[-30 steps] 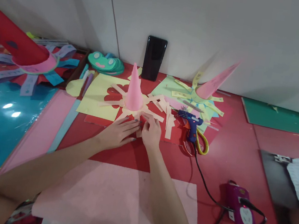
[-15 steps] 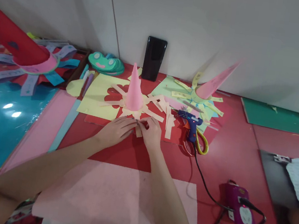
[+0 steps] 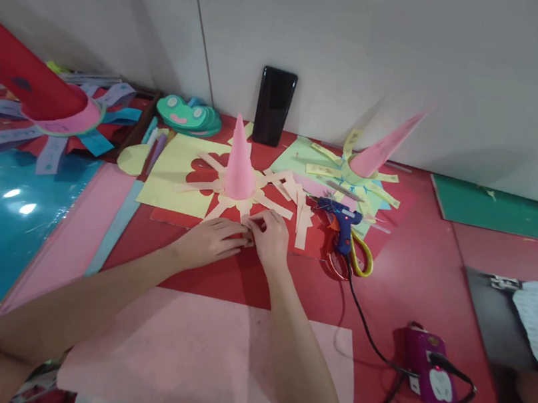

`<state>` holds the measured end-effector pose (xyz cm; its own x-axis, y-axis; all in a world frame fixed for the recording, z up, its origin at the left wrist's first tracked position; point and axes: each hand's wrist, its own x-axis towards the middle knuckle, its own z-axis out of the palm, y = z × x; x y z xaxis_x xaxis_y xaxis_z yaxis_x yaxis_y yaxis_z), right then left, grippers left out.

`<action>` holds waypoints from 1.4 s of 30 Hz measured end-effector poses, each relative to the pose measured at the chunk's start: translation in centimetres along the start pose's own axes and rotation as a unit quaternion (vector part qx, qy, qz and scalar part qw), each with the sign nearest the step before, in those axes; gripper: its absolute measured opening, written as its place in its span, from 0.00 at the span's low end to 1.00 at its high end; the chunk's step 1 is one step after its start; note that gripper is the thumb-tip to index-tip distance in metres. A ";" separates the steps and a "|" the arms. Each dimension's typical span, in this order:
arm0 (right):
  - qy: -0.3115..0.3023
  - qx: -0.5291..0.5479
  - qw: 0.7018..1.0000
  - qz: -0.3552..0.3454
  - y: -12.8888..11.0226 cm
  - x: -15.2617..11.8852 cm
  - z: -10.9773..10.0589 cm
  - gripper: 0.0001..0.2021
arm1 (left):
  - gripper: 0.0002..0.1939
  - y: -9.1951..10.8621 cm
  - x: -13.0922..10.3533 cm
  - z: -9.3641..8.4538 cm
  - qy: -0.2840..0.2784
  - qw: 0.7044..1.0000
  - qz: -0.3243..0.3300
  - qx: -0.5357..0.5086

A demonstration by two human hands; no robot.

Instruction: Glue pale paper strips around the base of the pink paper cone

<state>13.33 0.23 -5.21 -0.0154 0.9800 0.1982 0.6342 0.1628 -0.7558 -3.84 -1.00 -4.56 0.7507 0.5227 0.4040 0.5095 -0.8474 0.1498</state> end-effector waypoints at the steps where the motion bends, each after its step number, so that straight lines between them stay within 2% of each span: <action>1: 0.000 -0.001 1.000 0.002 0.0 0.0 0.0 0.09 | 0.11 0.1 0.1 0.1 0.010 1.000 0.003 0.011; 8: 0.023 0.065 0.996 0.049 -0.3 0.1 -0.4 0.13 | 0.10 1.1 0.1 0.9 0.059 0.991 0.023 0.119; 11: 0.034 0.106 0.990 0.085 -0.5 0.1 -0.6 0.15 | 0.12 1.1 -0.2 0.9 0.066 0.991 0.017 0.113; 14: 0.040 0.134 0.983 0.114 -0.6 0.0 -0.7 0.16 | 0.13 0.7 -0.4 0.6 0.090 0.991 -0.019 0.101; 19: 0.020 0.118 0.988 0.096 -0.5 -0.1 -0.6 0.15 | 0.11 0.5 -0.3 0.0 0.132 0.985 -0.030 0.105; 22: 0.020 0.102 0.991 0.079 -0.4 -0.1 -0.6 0.15 | 0.13 0.6 -0.2 0.0 0.116 0.990 -0.016 0.080; 25: 0.024 0.088 0.994 0.062 -0.1 -0.1 -0.4 0.14 | 0.10 0.7 0.0 0.3 0.086 0.996 -0.006 0.029; 28: 0.014 0.061 0.998 0.029 0.1 -0.1 -0.3 0.13 | 0.12 0.5 0.1 0.4 0.056 0.997 -0.043 -0.010; 32: -0.002 0.021 1.000 -0.006 0.1 -0.1 -0.2 0.10 | 0.15 0.1 0.1 0.5 0.054 0.996 -0.075 -0.007; 42: -0.018 -0.006 1.000 -0.006 -0.2 -0.2 -0.2 0.05 | 0.12 0.7 0.6 0.9 0.031 0.993 -0.112 -0.023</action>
<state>13.34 -0.02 -5.02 -0.0496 0.9816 0.1846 0.6426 0.1729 -0.7464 -2.65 -1.21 -5.06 0.5925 0.6936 0.4097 0.6399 -0.7142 0.2836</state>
